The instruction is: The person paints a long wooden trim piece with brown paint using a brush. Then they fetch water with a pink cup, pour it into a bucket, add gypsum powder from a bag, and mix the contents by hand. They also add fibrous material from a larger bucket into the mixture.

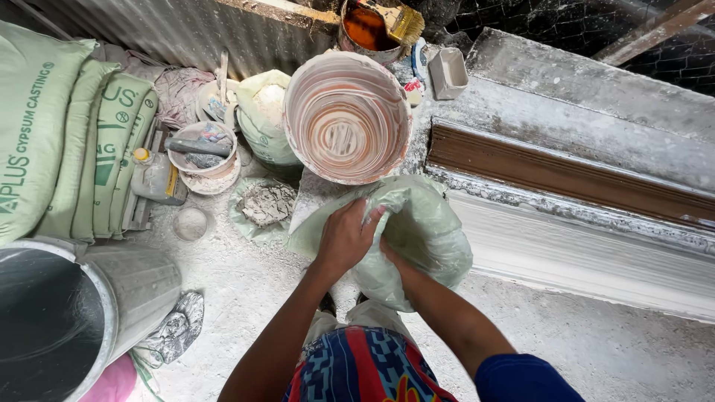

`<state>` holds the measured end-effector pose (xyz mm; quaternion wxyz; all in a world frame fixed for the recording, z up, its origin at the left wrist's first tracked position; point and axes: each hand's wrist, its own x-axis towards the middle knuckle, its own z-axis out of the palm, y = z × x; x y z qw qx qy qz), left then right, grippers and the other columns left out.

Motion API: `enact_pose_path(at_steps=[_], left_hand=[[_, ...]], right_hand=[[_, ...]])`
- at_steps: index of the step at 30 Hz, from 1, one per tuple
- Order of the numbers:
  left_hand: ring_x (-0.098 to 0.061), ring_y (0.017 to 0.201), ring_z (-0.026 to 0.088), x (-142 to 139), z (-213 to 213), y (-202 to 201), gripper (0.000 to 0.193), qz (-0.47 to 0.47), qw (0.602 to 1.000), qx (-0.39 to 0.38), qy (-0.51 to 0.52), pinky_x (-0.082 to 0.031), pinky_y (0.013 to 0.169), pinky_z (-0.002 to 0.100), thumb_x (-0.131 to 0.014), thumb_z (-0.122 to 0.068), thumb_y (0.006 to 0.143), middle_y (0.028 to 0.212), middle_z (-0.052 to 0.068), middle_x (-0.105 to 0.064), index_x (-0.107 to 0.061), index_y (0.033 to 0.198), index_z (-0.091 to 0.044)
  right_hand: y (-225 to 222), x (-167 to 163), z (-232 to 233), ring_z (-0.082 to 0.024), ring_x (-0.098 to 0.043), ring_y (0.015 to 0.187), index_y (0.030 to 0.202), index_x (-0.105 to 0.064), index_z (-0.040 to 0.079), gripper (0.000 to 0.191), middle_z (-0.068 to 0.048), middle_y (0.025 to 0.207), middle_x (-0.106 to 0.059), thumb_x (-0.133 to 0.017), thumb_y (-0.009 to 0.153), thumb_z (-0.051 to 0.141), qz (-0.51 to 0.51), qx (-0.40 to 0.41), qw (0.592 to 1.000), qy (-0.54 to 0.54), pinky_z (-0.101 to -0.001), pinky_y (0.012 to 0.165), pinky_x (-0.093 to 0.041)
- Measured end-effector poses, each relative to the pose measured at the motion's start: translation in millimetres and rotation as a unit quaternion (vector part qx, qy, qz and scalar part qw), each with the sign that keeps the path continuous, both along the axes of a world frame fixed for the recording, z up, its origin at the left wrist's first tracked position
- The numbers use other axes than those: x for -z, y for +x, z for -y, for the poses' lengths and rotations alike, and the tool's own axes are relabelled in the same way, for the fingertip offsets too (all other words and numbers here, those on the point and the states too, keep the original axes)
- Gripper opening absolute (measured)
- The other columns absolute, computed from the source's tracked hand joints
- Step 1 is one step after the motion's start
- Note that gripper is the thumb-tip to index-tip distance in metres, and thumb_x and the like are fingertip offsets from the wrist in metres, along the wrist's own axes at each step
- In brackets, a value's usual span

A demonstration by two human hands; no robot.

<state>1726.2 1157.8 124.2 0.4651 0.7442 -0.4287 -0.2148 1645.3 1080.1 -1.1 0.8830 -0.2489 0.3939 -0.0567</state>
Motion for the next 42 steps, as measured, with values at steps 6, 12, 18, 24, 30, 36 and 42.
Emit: enact_pose_path(at_steps=[6, 12, 18, 24, 30, 36, 42], left_hand=[[-0.065, 0.088, 0.049, 17.3, 15.4, 15.6, 0.034, -0.009, 0.996, 0.006, -0.089, -0.049, 0.074, 0.054, -0.057, -0.030, 0.104, 0.096, 0.028, -0.069, -0.064, 0.108, 0.003], [-0.064, 0.090, 0.050, 21.8, 28.9, 25.3, 0.034, -0.007, 0.994, -0.006, -0.113, -0.050, 0.077, 0.053, -0.059, -0.029, 0.104, 0.096, 0.028, -0.069, -0.063, 0.110, 0.003], [-0.066, 0.090, 0.048, -12.2, 11.4, 14.1, 0.036, -0.009, 0.997, 0.008, -0.081, -0.050, 0.078, 0.053, -0.056, -0.032, 0.105, 0.095, 0.027, -0.069, -0.064, 0.108, 0.003], [-0.071, 0.075, 0.042, -41.4, -18.1, 18.9, 0.045, -0.072, 0.984, -0.083, 0.138, -0.052, 0.074, 0.050, -0.053, -0.043, 0.100, 0.080, 0.025, -0.069, -0.068, 0.097, -0.001], [-0.068, 0.080, 0.046, -22.3, -29.1, 39.7, 0.054, -0.043, 0.979, -0.166, 0.112, -0.052, 0.076, 0.052, -0.056, -0.049, 0.098, 0.083, 0.029, -0.069, -0.071, 0.095, 0.003], [-0.068, 0.086, 0.047, -1.7, -27.8, 50.5, 0.057, -0.031, 0.976, -0.195, 0.095, -0.052, 0.081, 0.051, -0.057, -0.052, 0.096, 0.087, 0.029, -0.071, -0.074, 0.098, 0.002], [-0.070, 0.083, 0.045, 4.8, -30.5, 49.5, 0.061, -0.050, 0.974, -0.200, 0.097, -0.053, 0.079, 0.049, -0.057, -0.055, 0.097, 0.086, 0.029, -0.070, -0.072, 0.099, 0.004]], right_hand=[[-0.8, 3.9, -4.7, -0.024, -0.062, 0.122, 0.146, -0.050, 0.005, 0.035, -0.014, 0.134, -0.061, -0.043, 0.117, 0.025, 0.209, -0.015, 0.940, 0.268, -0.0357, 0.103, -0.050], [0.8, 20.0, 8.6, -0.024, -0.059, 0.125, 0.154, -0.044, 0.005, 0.033, -0.013, 0.138, -0.057, -0.039, 0.128, 0.023, 0.393, -0.107, 0.870, 0.277, -0.0354, 0.104, -0.049], [-15.4, 19.8, 21.0, -0.022, -0.066, 0.115, 0.140, -0.054, 0.005, 0.039, -0.013, 0.127, -0.064, -0.047, 0.107, 0.025, 0.150, -0.010, 0.948, 0.281, -0.0346, 0.102, -0.054], [-41.6, -1.5, 51.6, -0.027, -0.072, 0.105, 0.130, -0.064, 0.003, 0.037, -0.016, 0.120, -0.072, -0.051, 0.103, 0.025, 0.063, -0.133, 0.984, 0.104, -0.0421, 0.097, -0.057], [-41.1, -61.3, 58.2, -0.032, -0.075, 0.100, 0.126, -0.067, 0.004, 0.043, -0.018, 0.117, -0.074, -0.052, 0.101, 0.035, 0.088, -0.100, 0.983, 0.125, -0.0497, 0.090, -0.060], [-30.6, -110.4, 63.4, -0.035, -0.073, 0.104, 0.136, -0.061, -0.003, 0.051, -0.022, 0.125, -0.071, -0.045, 0.106, 0.035, 0.214, -0.119, 0.951, 0.187, -0.0480, 0.085, -0.061], [11.0, -128.4, 112.3, -0.034, -0.073, 0.104, 0.133, -0.062, 0.002, 0.047, -0.020, 0.121, -0.072, -0.042, 0.103, 0.033, 0.200, -0.034, 0.976, 0.078, -0.0496, 0.088, -0.062]])
